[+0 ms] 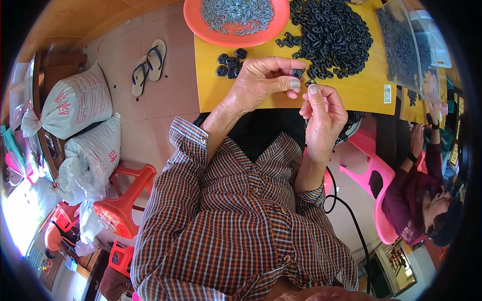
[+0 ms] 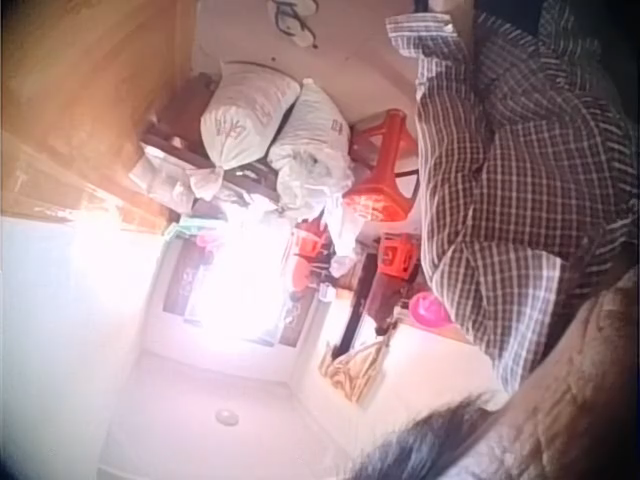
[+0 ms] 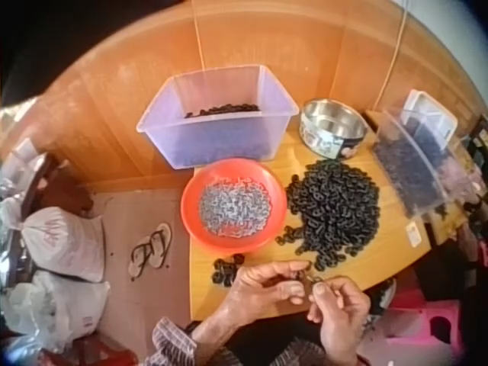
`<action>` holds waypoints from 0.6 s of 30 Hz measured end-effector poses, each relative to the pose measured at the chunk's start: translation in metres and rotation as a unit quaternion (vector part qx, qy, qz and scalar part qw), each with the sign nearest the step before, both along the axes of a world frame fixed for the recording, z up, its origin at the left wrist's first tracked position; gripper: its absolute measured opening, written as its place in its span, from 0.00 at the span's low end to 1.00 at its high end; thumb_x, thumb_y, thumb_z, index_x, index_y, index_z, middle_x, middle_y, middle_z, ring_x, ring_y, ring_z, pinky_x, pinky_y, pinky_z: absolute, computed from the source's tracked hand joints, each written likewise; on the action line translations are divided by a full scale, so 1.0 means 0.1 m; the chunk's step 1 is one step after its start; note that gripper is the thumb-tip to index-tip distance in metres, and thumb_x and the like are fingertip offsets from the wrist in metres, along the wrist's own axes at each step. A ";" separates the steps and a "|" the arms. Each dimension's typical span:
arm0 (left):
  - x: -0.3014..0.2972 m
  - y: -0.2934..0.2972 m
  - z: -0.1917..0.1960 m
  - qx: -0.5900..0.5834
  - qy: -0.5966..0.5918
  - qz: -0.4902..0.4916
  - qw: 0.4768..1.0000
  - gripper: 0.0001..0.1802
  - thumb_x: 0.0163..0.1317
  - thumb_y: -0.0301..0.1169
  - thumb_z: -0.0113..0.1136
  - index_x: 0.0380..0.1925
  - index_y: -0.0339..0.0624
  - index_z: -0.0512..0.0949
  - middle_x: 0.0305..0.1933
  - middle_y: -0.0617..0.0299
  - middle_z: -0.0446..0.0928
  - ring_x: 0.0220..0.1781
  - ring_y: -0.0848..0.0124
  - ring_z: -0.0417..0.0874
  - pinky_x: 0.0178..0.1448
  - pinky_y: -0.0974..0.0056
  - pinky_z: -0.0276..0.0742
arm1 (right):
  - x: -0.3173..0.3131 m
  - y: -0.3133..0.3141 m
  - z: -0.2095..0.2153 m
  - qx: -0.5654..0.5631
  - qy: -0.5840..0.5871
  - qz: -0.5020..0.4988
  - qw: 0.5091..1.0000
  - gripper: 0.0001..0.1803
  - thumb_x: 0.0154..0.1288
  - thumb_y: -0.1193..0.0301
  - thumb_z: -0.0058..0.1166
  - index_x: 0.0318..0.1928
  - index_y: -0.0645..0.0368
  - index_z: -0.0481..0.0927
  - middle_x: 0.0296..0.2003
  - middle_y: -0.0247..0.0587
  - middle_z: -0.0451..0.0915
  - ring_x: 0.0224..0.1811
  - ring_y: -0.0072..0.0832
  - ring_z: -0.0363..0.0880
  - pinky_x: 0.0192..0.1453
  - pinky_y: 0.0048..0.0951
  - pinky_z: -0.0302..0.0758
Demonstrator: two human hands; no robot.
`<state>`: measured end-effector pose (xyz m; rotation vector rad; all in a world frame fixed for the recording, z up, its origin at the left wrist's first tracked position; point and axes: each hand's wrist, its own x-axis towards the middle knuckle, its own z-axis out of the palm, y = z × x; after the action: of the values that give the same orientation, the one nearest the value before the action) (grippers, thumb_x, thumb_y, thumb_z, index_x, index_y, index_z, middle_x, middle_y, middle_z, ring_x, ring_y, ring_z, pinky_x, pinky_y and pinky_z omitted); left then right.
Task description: Assembling small hardware components by manually inserting metal pins into black plastic pieces at a workshop table.
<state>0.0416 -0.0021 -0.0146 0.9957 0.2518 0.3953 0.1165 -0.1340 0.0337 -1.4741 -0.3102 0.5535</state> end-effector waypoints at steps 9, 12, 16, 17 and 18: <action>0.00 0.00 0.00 0.000 -0.003 -0.007 1.000 0.18 0.61 0.19 0.59 0.52 0.35 0.76 0.38 0.55 0.81 0.34 0.72 0.83 0.43 0.68 0.83 | 0.00 0.00 0.00 0.002 -0.010 0.018 1.000 0.06 0.66 0.74 0.54 0.34 0.65 0.78 0.26 0.34 0.78 0.19 0.13 0.67 0.22 0.14 0.61; 0.01 0.00 0.01 -0.001 -0.008 -0.002 1.000 0.16 0.62 0.19 0.58 0.51 0.35 0.76 0.39 0.54 0.81 0.37 0.71 0.83 0.45 0.68 0.83 | -0.02 0.02 0.05 0.000 0.004 -0.004 1.000 0.07 0.65 0.72 0.56 0.33 0.64 0.77 0.24 0.33 0.77 0.19 0.14 0.69 0.23 0.15 0.63; 0.04 -0.06 0.09 0.000 0.006 0.058 0.998 0.10 0.61 0.20 0.60 0.43 0.32 0.78 0.37 0.58 0.82 0.37 0.74 0.84 0.44 0.70 0.82 | -0.04 0.03 0.02 -0.009 0.003 -0.017 1.000 0.07 0.66 0.72 0.55 0.35 0.65 0.77 0.28 0.37 0.80 0.20 0.15 0.72 0.22 0.14 0.64; 0.03 -0.06 0.08 0.000 0.006 0.059 0.998 0.10 0.61 0.20 0.60 0.43 0.32 0.78 0.37 0.58 0.82 0.37 0.74 0.84 0.44 0.70 0.82 | -0.05 0.03 0.01 -0.010 0.003 -0.017 1.000 0.08 0.66 0.72 0.55 0.36 0.66 0.77 0.28 0.38 0.81 0.20 0.16 0.73 0.22 0.14 0.63; 0.03 -0.06 0.06 0.024 0.013 0.061 0.998 0.09 0.60 0.20 0.60 0.42 0.32 0.78 0.37 0.58 0.82 0.38 0.74 0.84 0.44 0.71 0.82 | -0.05 0.03 0.00 -0.010 0.003 -0.017 1.000 0.08 0.66 0.72 0.55 0.36 0.66 0.77 0.28 0.38 0.81 0.20 0.16 0.73 0.22 0.14 0.63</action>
<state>0.0448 -0.0086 -0.0086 1.0370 0.3290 0.5017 0.1116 -0.1306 0.0340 -1.4934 -0.2752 0.5355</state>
